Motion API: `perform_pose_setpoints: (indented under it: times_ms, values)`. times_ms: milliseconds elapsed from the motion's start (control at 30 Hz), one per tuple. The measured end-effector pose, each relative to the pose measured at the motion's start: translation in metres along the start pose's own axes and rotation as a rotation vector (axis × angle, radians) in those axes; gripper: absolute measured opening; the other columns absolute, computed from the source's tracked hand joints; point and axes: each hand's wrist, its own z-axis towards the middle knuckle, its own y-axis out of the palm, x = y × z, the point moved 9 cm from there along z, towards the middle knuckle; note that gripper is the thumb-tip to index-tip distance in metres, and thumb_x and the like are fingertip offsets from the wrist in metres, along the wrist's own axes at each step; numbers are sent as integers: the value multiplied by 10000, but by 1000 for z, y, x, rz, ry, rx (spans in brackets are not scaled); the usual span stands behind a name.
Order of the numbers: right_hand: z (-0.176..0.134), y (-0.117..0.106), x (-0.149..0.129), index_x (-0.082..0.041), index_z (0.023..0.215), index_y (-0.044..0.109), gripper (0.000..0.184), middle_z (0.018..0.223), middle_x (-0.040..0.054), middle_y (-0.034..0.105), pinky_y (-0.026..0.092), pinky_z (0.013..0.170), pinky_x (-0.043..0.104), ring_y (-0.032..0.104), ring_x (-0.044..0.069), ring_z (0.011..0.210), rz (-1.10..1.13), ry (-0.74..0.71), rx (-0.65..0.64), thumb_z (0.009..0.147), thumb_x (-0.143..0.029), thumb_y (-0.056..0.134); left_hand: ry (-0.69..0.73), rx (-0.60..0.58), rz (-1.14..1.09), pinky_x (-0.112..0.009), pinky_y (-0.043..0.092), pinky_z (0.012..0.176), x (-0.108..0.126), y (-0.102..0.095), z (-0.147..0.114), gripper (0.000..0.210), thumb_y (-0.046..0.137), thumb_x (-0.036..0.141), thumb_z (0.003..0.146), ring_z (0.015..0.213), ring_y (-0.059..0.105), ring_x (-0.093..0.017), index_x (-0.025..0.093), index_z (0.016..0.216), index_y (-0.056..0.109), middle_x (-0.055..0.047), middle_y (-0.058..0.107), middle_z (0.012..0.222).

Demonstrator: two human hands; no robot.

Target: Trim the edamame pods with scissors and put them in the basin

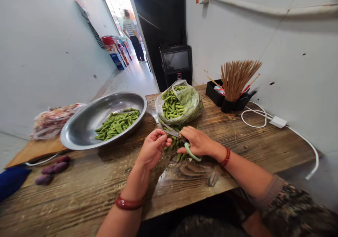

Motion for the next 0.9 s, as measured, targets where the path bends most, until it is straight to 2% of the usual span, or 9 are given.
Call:
perform_pose_setpoints:
  times_ms: [233,367,500,667,900]
  values:
    - [1,-3,2,-175,867,520,367,838,37,535,382,688,296,459,186,768,37,18,5,752,-455,728,-1,-28,216,-142,375,397,-3,6,-2,234,770,283,711,472,507,-48,108,819,658,-14,641,669]
    - [2,-9,7,-176,887,526,349,838,27,533,389,704,290,470,179,773,116,45,40,764,-437,721,35,25,177,-137,336,394,3,1,-3,251,763,306,715,465,488,-45,137,858,643,6,626,655]
    - [2,-7,6,-178,893,522,374,852,30,532,392,711,291,473,183,787,115,40,11,747,-448,735,42,25,176,-144,320,402,5,3,-4,263,766,307,705,469,483,-50,143,872,645,5,621,653]
    - [0,-1,0,-181,886,517,425,856,46,537,392,709,313,459,199,786,60,-4,-24,733,-522,720,67,9,273,-156,309,415,5,7,-5,236,745,316,718,468,453,-51,143,858,666,5,603,644]
    - [0,4,-2,-181,873,508,428,854,46,543,392,695,304,460,193,770,67,-26,-58,738,-530,714,118,6,410,-173,255,416,5,4,-4,216,714,335,750,446,366,-46,157,865,674,33,532,581]
